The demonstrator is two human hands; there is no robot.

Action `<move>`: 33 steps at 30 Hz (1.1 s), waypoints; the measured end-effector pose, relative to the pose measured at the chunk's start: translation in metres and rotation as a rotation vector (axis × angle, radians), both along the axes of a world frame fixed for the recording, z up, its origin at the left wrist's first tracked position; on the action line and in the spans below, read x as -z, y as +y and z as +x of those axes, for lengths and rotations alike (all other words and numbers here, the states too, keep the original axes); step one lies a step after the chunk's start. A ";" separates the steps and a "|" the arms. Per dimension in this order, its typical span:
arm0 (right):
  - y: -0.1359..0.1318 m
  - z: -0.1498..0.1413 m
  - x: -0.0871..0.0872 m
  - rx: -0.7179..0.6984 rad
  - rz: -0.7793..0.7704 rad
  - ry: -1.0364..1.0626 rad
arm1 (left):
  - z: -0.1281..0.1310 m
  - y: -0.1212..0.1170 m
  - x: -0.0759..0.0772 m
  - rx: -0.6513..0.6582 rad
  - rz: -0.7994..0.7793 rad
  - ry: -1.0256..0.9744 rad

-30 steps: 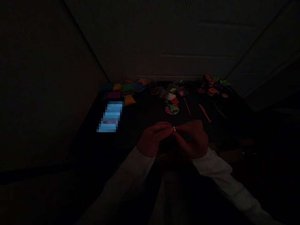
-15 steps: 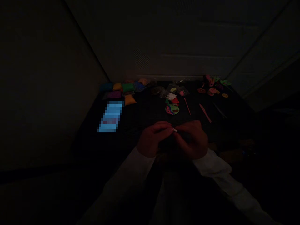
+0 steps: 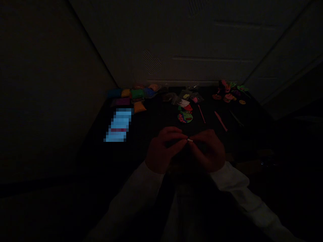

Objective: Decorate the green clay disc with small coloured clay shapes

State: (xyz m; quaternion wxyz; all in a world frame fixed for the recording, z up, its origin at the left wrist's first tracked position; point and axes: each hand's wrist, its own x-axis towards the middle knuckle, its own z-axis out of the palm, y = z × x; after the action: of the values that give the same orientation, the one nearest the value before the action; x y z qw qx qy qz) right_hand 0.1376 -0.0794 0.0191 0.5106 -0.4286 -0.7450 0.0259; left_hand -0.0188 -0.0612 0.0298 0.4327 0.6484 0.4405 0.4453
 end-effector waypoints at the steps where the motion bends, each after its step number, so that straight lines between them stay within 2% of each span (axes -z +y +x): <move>1: 0.000 0.000 0.000 0.000 -0.005 0.000 | 0.000 0.000 0.000 0.004 -0.001 0.008; 12: 0.000 0.000 0.001 0.002 0.001 0.002 | 0.001 0.000 0.002 0.029 -0.039 -0.064; 20: 0.001 0.001 0.001 -0.001 0.019 -0.031 | 0.003 0.003 0.005 0.039 -0.139 -0.159; 33: 0.001 0.003 0.003 0.003 0.043 -0.097 | 0.002 0.005 0.010 0.080 -0.178 -0.133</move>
State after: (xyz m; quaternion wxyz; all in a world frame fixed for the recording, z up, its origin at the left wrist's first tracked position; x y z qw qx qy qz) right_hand 0.1402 -0.0780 0.0166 0.4832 -0.4193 -0.7684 -0.0118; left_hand -0.0168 -0.0558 0.0197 0.5342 0.5934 0.4224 0.4291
